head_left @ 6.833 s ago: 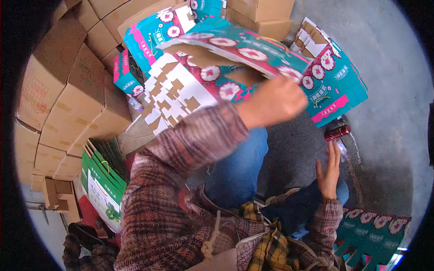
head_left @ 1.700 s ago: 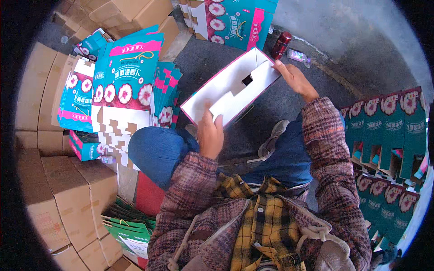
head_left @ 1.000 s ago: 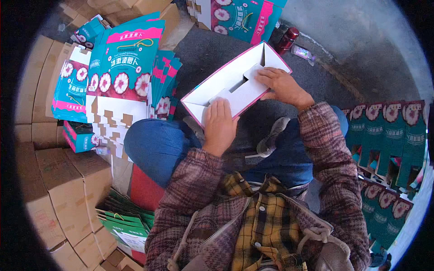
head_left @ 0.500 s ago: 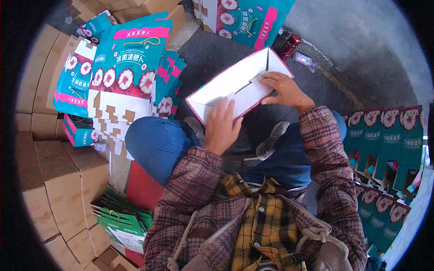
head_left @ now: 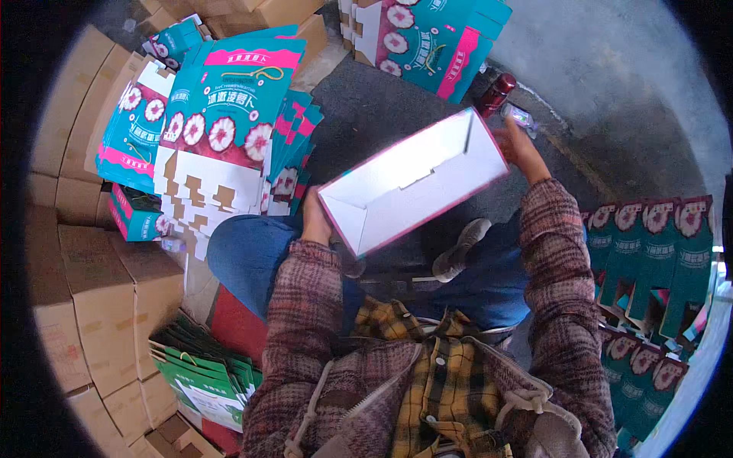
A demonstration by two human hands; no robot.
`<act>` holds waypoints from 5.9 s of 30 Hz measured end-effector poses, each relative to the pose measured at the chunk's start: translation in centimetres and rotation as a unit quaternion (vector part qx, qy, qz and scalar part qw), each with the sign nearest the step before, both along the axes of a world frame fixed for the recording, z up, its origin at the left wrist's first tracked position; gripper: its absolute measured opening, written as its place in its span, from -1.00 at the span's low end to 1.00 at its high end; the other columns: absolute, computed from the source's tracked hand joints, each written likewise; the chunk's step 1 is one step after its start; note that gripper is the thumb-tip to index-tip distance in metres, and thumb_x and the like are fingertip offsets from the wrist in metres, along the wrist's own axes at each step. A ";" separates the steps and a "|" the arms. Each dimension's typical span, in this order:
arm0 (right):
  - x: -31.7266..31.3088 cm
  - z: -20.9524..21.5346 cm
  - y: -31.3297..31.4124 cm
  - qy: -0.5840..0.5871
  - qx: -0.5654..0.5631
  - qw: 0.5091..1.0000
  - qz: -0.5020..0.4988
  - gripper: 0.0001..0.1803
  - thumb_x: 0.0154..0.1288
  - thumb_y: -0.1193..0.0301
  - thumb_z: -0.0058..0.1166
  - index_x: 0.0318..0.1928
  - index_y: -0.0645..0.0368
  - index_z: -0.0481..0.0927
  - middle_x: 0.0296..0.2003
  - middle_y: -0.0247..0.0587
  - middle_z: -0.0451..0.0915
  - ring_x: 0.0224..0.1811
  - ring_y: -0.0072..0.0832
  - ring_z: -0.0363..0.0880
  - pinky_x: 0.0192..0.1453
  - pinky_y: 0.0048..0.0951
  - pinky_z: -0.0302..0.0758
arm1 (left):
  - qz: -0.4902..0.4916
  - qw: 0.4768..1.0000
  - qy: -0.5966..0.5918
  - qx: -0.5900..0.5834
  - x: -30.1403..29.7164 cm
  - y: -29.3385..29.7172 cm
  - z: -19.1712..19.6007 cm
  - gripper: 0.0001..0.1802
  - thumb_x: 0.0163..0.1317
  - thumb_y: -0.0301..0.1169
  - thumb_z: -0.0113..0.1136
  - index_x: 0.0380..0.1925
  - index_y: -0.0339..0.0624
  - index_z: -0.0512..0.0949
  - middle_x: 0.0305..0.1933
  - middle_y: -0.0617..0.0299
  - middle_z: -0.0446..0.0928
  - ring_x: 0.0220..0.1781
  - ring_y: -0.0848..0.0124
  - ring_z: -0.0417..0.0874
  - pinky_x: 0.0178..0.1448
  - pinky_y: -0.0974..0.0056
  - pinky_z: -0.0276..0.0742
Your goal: Manually folding and assembling decorative cardboard gift boxes.
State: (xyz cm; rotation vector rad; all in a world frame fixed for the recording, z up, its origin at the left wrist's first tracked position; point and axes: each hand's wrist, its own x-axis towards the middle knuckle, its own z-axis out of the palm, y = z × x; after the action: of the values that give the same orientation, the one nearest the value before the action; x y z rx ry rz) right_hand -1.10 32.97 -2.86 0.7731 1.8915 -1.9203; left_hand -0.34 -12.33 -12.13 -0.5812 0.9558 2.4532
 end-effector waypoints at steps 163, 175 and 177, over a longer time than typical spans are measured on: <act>42.5 -32.6 25.5 -0.238 0.678 0.679 0.149 -0.55 0.06 0.30 0.12 -0.03 0.25 0.51 -0.11 0.07 0.56 0.09 -0.03 0.42 0.18 -0.06 0.33 | -0.561 0.790 0.160 -0.189 9.7 39.7 -19.7 -0.49 0.43 -0.26 -0.11 0.34 -0.09 0.15 0.25 0.14 0.34 0.21 0.28 0.39 0.29 0.26 0.29; 33.6 -25.6 16.6 0.145 0.248 0.888 -0.359 -0.50 0.24 0.36 0.01 0.15 0.36 0.37 0.05 0.12 0.44 0.03 -0.17 0.49 0.15 -0.26 0.39 | -0.470 0.742 0.337 -0.339 2.8 27.4 4.9 -0.42 0.37 -0.05 -0.07 0.13 -0.35 0.37 0.04 -0.02 0.53 0.10 0.23 0.55 0.17 0.20 0.42; 30.0 -18.2 14.3 0.214 0.031 0.876 -0.430 -0.53 0.27 0.38 -0.01 0.15 0.37 0.38 0.05 0.08 0.46 0.03 -0.21 0.50 0.15 -0.30 0.39 | -0.432 0.811 0.334 -0.211 3.7 23.6 9.1 -0.52 0.36 -0.26 0.06 0.18 -0.30 0.31 0.11 0.00 0.47 0.15 0.31 0.49 0.19 0.24 0.41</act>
State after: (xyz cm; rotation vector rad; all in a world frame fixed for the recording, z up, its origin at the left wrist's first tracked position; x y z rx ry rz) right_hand 28.86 47.27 -21.08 1.5059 2.0457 -2.7433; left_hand 3.41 11.30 -2.98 0.5786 1.5967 1.5691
